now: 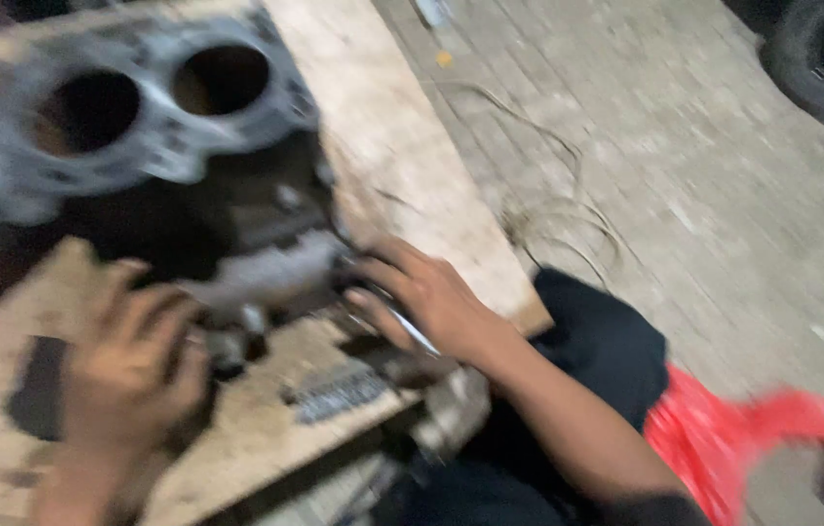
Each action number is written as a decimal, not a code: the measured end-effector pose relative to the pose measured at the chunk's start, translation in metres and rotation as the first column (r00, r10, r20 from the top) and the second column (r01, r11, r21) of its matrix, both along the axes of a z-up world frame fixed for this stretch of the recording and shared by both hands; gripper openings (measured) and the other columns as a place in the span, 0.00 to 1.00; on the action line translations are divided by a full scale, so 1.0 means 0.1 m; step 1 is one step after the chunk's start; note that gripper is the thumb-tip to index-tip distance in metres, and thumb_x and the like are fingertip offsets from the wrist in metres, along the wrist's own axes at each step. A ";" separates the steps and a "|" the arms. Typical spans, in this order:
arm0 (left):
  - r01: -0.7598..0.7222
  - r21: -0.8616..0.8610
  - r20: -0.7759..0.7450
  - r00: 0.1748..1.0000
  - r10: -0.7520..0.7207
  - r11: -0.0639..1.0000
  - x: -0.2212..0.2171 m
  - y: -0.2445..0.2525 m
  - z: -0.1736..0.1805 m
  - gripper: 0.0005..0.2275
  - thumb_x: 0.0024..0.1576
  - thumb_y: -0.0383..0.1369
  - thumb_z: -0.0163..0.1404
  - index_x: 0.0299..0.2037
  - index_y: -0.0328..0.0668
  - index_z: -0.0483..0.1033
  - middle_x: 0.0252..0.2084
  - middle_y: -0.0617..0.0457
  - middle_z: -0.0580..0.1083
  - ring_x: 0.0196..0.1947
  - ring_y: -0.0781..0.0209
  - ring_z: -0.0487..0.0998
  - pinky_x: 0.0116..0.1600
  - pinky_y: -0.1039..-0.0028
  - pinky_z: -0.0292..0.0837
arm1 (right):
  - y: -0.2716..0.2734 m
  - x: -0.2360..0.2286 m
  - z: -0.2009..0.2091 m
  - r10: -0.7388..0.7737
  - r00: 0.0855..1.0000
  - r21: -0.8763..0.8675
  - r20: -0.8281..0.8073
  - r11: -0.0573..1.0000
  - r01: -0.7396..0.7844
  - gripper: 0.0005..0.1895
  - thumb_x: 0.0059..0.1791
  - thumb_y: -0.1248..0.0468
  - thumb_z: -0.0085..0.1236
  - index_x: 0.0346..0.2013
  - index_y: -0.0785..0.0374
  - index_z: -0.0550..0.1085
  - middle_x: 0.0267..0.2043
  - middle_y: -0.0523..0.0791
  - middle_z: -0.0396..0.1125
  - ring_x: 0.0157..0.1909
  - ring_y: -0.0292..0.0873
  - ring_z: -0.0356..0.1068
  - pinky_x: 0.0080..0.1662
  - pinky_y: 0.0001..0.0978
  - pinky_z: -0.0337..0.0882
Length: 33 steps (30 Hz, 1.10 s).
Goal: The person cleans a metal engine block using a wire brush and a small metal tool. They scrub the exterior surfaces and crevices of the engine block, then use the metal tool to scrape and clean the inside of the cylinder bores.
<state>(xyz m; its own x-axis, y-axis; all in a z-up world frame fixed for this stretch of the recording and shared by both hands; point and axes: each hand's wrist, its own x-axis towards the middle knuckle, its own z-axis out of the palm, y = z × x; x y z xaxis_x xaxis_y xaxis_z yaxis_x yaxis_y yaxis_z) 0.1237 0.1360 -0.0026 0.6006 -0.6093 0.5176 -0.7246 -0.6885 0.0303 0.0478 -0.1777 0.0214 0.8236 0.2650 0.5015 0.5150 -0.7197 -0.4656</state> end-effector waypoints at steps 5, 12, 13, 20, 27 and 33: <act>0.017 -0.097 0.003 1.000 -0.017 0.995 -0.04 -0.09 0.17 0.13 0.49 0.28 0.55 0.45 0.40 0.79 0.52 0.52 0.75 0.69 0.45 0.68 0.64 0.56 0.69 | 0.07 0.12 0.00 -0.037 0.999 0.091 0.003 0.995 0.037 0.14 0.49 0.65 0.57 0.46 0.71 0.73 0.38 0.52 0.73 0.30 0.46 0.75 0.31 0.32 0.77; 0.051 -0.106 0.166 0.986 -0.033 0.993 0.07 -0.11 0.04 0.08 0.50 0.33 0.54 0.38 0.47 0.81 0.45 0.53 0.77 0.66 0.46 0.72 0.54 0.64 0.71 | 0.06 0.10 -0.07 -0.094 0.990 0.167 0.101 0.983 0.076 0.04 0.48 0.65 0.64 0.34 0.62 0.77 0.21 0.46 0.68 0.22 0.50 0.72 0.28 0.35 0.74; 0.015 -0.103 0.181 0.983 0.004 0.995 0.08 -0.14 0.03 0.08 0.50 0.33 0.54 0.38 0.47 0.81 0.45 0.53 0.77 0.66 0.46 0.72 0.54 0.64 0.71 | 0.06 0.08 -0.05 -0.056 0.992 0.170 0.116 0.985 0.036 0.04 0.48 0.65 0.64 0.34 0.62 0.77 0.21 0.46 0.68 0.22 0.50 0.72 0.28 0.35 0.74; 0.115 -0.182 0.075 0.992 -0.102 0.977 0.01 -0.20 0.13 0.10 0.47 0.26 0.55 0.39 0.37 0.76 0.47 0.49 0.74 0.67 0.43 0.68 0.51 0.59 0.71 | 0.09 -0.06 0.01 -0.103 0.992 0.148 -0.076 0.983 0.113 0.16 0.45 0.68 0.59 0.47 0.68 0.78 0.39 0.45 0.77 0.31 0.39 0.72 0.35 0.27 0.72; 0.100 -0.181 0.094 0.992 -0.084 0.978 -0.02 -0.11 0.14 0.10 0.49 0.28 0.54 0.41 0.37 0.76 0.46 0.48 0.75 0.68 0.43 0.67 0.54 0.60 0.72 | 0.24 -0.01 -0.09 -0.209 0.966 0.091 -0.149 0.970 0.224 0.20 0.46 0.69 0.57 0.54 0.65 0.77 0.34 0.46 0.78 0.21 0.40 0.68 0.27 0.29 0.68; 0.083 -0.165 0.086 0.994 -0.070 0.983 -0.01 -0.14 0.13 0.09 0.50 0.29 0.54 0.39 0.37 0.77 0.47 0.49 0.75 0.69 0.45 0.66 0.52 0.62 0.71 | 0.11 0.03 -0.29 -0.194 0.978 0.036 -0.071 0.980 0.197 0.23 0.44 0.69 0.60 0.54 0.69 0.77 0.45 0.54 0.77 0.36 0.47 0.79 0.38 0.35 0.77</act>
